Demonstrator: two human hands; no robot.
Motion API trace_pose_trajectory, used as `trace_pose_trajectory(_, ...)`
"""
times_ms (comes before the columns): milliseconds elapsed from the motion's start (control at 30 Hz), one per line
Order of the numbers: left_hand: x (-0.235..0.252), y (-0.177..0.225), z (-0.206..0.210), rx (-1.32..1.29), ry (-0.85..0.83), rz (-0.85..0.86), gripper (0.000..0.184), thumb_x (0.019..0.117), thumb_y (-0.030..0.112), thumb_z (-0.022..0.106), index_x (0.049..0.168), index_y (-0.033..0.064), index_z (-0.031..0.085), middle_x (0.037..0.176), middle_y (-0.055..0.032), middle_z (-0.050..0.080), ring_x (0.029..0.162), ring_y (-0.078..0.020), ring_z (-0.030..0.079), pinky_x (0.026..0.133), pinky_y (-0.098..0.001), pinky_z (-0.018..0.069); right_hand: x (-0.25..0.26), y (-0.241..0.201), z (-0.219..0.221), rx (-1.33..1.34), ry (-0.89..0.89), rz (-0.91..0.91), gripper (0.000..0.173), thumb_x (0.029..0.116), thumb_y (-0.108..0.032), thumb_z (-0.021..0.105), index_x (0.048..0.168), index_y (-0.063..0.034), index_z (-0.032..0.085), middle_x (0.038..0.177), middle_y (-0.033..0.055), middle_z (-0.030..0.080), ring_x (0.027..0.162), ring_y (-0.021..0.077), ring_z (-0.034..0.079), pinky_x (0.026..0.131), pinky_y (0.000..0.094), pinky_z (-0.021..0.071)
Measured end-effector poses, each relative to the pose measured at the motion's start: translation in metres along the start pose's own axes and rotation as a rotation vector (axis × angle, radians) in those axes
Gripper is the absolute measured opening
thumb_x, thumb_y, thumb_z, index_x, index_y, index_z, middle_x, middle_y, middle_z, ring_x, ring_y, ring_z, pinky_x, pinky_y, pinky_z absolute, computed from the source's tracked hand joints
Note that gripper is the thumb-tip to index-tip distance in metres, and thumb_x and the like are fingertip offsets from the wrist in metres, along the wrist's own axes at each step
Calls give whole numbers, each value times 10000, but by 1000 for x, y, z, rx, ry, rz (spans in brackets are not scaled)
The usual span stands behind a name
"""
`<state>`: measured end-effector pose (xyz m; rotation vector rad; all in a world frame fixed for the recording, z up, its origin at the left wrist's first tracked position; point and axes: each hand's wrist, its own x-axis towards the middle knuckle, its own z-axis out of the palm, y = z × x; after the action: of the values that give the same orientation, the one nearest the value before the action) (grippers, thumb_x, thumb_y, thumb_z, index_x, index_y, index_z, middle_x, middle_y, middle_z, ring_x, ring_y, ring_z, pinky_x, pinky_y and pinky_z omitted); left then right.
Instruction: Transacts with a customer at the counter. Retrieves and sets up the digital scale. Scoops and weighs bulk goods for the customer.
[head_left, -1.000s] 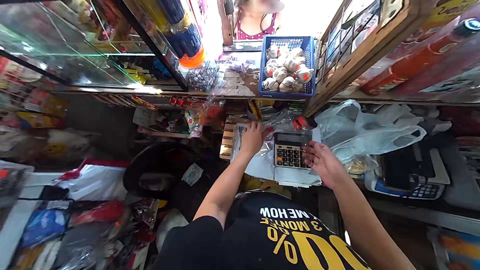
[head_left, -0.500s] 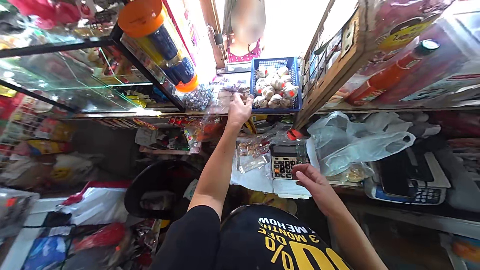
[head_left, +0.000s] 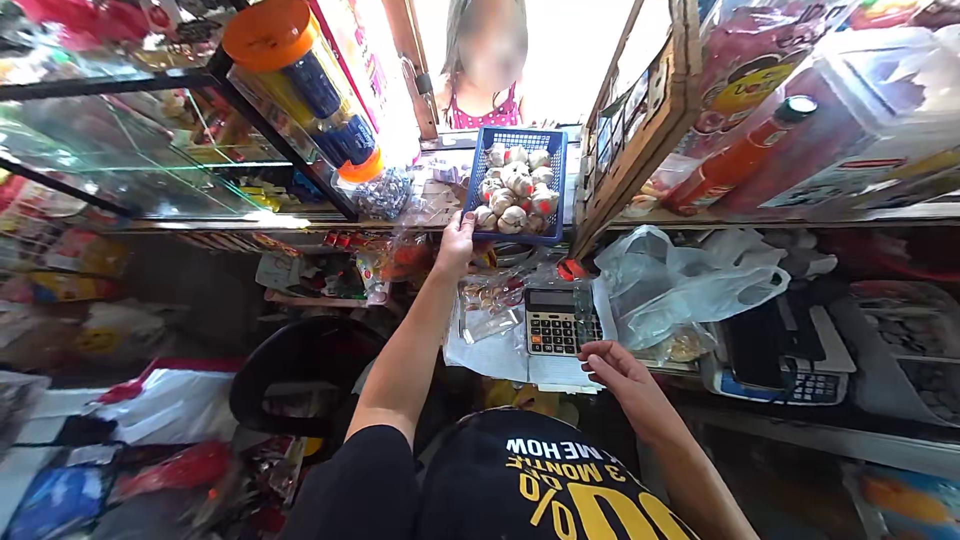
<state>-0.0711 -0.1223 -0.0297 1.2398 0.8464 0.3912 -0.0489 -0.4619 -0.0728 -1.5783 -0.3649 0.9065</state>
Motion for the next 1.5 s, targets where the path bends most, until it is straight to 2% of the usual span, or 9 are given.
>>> trace_pose_trajectory(300, -139, -11, -107, 105, -70, -58, 396, 1133, 333, 329, 1476, 166, 434, 1050, -67, 680, 789, -138, 683, 686, -302, 595, 43, -25, 17, -46, -167, -43, 239, 1038, -129, 487, 1231, -16, 572, 1090, 52, 657, 947, 127, 663, 856, 303, 571)
trace_pose_trajectory(600, -330, -211, -214, -78, 479, -310, 394, 1125, 287, 360, 1500, 187, 428, 1007, -45, 672, 758, -122, 655, 664, -298, 576, 51, -9, 31, -189, -285, 114, 210, 1030, -129, 465, 1200, -83, 580, 1048, -20, 663, 913, 86, 666, 830, 253, 575)
trace_pose_trajectory(800, -323, -393, -223, -352, 839, -438, 493, 1131, 282, 356, 1577, 85, 283, 1169, -185, 632, 851, -190, 666, 730, -336, 577, 64, -27, 62, -350, -363, 83, 227, 1007, -181, 514, 1198, -103, 608, 1058, -31, 685, 929, 81, 676, 840, 238, 575)
trace_pose_trajectory(1033, -264, -485, -245, -545, 1024, -554, 474, 1135, 262, 364, 1576, 118, 265, 1160, -207, 601, 765, -182, 622, 637, -303, 533, 58, -59, 89, -542, -319, 32, 252, 993, -236, 544, 1204, -120, 618, 1092, -44, 702, 983, 85, 688, 883, 259, 578)
trace_pose_trajectory(1167, -248, -488, -267, -553, 918, -727, 500, 1116, 170, 393, 1578, 104, 217, 1203, -228, 556, 835, -238, 599, 699, -376, 532, 46, -63, 106, -629, -226, 74, 295, 981, -237, 547, 1210, -65, 617, 1101, -12, 694, 982, 95, 681, 875, 280, 579)
trace_pose_trajectory(1267, -251, -451, -287, -67, 597, -1025, 464, 1070, 125, 518, 1467, -94, 416, 1436, -311, 506, 1248, -409, 569, 991, -580, 504, 50, -67, 117, -677, -257, 42, 340, 988, -262, 561, 1240, -39, 614, 1153, 34, 693, 1022, 102, 680, 912, 292, 573)
trace_pose_trajectory(1333, -244, -441, -307, 522, 246, -1108, 418, 1017, 204, 621, 1303, -101, 594, 1358, -319, 584, 1271, -437, 579, 1028, -599, 485, 64, -72, 122, -742, -304, -77, 366, 1000, -266, 571, 1267, -19, 609, 1212, 72, 673, 1060, 105, 669, 915, 290, 571)
trace_pose_trajectory(1400, -222, -414, -324, 801, 0, -1023, 408, 1022, 288, 604, 1251, -45, 659, 1287, -293, 645, 1228, -437, 619, 1023, -616, 485, 93, -84, 130, -857, -274, -228, 361, 981, -234, 593, 1255, -3, 637, 1270, 147, 628, 1096, 175, 655, 899, 336, 580)
trace_pose_trajectory(1500, -185, -336, -331, 634, -124, -703, 407, 1085, 272, 518, 1351, -21, 613, 1214, -267, 683, 1113, -403, 681, 1010, -580, 512, 158, -107, 150, -1034, -130, -456, 289, 965, -159, 657, 1232, -51, 688, 1351, 216, 558, 1222, 347, 578, 968, 510, 540)
